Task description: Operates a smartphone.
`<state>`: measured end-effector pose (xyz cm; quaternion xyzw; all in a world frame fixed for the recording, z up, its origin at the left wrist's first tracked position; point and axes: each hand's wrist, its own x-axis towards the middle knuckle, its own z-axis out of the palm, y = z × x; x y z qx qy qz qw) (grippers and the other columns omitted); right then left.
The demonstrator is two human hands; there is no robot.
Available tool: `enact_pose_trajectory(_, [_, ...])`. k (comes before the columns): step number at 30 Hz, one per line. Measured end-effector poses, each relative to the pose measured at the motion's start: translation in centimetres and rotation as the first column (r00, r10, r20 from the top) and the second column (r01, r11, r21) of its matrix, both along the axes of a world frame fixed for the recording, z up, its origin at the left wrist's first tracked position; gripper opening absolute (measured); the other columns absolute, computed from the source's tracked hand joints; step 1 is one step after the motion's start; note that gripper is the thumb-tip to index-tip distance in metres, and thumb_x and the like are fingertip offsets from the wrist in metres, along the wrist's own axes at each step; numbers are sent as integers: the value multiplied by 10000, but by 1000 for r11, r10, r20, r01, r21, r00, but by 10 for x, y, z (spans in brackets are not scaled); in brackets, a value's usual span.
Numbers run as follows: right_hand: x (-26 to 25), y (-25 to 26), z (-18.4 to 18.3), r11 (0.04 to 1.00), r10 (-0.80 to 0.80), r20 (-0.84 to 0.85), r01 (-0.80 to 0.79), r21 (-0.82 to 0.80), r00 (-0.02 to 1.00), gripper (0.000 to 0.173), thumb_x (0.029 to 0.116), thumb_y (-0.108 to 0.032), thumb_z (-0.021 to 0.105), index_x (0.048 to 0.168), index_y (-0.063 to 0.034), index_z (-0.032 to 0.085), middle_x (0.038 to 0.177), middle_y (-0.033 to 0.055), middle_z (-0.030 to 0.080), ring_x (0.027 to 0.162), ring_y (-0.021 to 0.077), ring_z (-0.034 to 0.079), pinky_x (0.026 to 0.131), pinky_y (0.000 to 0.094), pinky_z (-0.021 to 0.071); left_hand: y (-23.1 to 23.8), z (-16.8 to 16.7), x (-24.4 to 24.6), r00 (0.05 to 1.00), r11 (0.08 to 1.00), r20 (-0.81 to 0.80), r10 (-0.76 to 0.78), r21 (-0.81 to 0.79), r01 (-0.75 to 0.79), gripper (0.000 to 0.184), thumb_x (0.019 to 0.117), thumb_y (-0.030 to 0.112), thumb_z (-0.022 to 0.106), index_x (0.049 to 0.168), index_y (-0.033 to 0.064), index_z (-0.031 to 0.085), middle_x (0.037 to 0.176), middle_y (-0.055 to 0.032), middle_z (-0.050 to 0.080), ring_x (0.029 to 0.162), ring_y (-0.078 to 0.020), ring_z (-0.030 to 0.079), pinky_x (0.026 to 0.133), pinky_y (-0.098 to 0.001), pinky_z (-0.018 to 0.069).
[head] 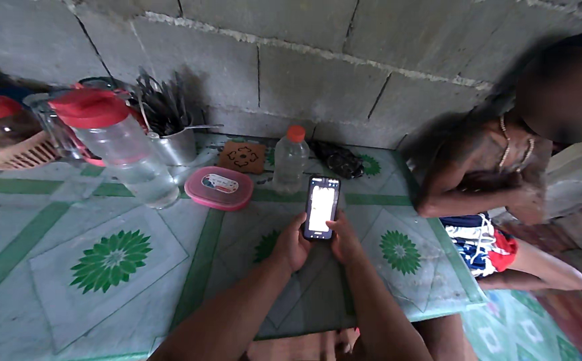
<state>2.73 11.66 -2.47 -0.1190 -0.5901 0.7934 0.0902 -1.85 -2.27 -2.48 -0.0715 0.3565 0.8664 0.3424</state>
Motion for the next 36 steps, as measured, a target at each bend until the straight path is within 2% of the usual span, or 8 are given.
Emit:
enact_pose_trajectory(8, [1,1,-1,998,63,-26,-63,-8,998,803,784,118,530,1526,15,243,1367,181,567,1165,198,642,962,370,570,-1,1,0,1000,1000,1,-4,-9,4,449,1112,344,353,1409,33,481,1285,-197,636,1137,-310,662,945,-471,568])
enact_pose_trajectory(15, [1,2,-2,996,84,-20,-83,41,996,857,756,112,563,1532,14,214,1359,190,572,1167,209,649,962,377,577,-2,2,2,1000,1000,5,-3,6,3,450,1111,347,351,1401,30,486,1280,-194,638,1132,-305,664,946,-464,566])
enact_pose_trajectory(20, [4,-2,-2,1000,-6,-16,6,-12,1000,585,1040,-224,406,1566,-8,269,1414,184,550,1235,219,604,1013,403,542,-2,1,1,1000,1000,-7,-12,11,12,447,1112,334,351,1411,27,478,1298,-200,633,1152,-318,658,960,-481,563])
enact_pose_trajectory(22, [3,-1,-5,999,-14,-21,13,-39,1000,574,1081,-287,347,1577,-14,255,1430,187,551,1249,225,604,1029,409,537,-3,2,3,1000,1000,-13,-19,0,19,455,1113,345,352,1415,27,474,1290,-195,637,1143,-307,662,952,-468,567])
enact_pose_trajectory(24, [2,0,-5,999,-5,-28,3,-47,1000,585,1050,-240,379,1573,-10,250,1408,190,559,1224,228,614,1007,414,547,-3,3,3,1000,1000,-7,-20,-9,20,455,1112,349,359,1413,29,476,1282,-189,641,1137,-295,663,944,-454,569])
enact_pose_trajectory(27, [1,2,-5,998,47,-43,-49,-37,998,784,825,-42,539,1547,2,239,1362,190,571,1173,232,637,959,414,572,-2,2,3,1000,1000,6,-8,-4,8,453,1111,345,363,1418,29,471,1290,-191,635,1139,-298,663,946,-454,570])
enact_pose_trajectory(29, [1,4,-6,996,92,-55,-93,-11,994,886,743,51,568,1546,4,199,1372,187,563,1179,226,641,963,402,576,-2,1,2,1000,1000,11,-1,0,1,453,1111,343,358,1417,29,469,1296,-194,632,1145,-301,661,951,-458,568])
enact_pose_trajectory(36, [2,5,-3,994,107,-41,-108,-5,993,902,727,25,588,1538,2,193,1352,180,572,1164,211,644,953,386,578,-2,3,3,1000,1000,13,3,3,-3,461,1114,354,337,1417,34,472,1284,-191,633,1132,-296,662,942,-448,569])
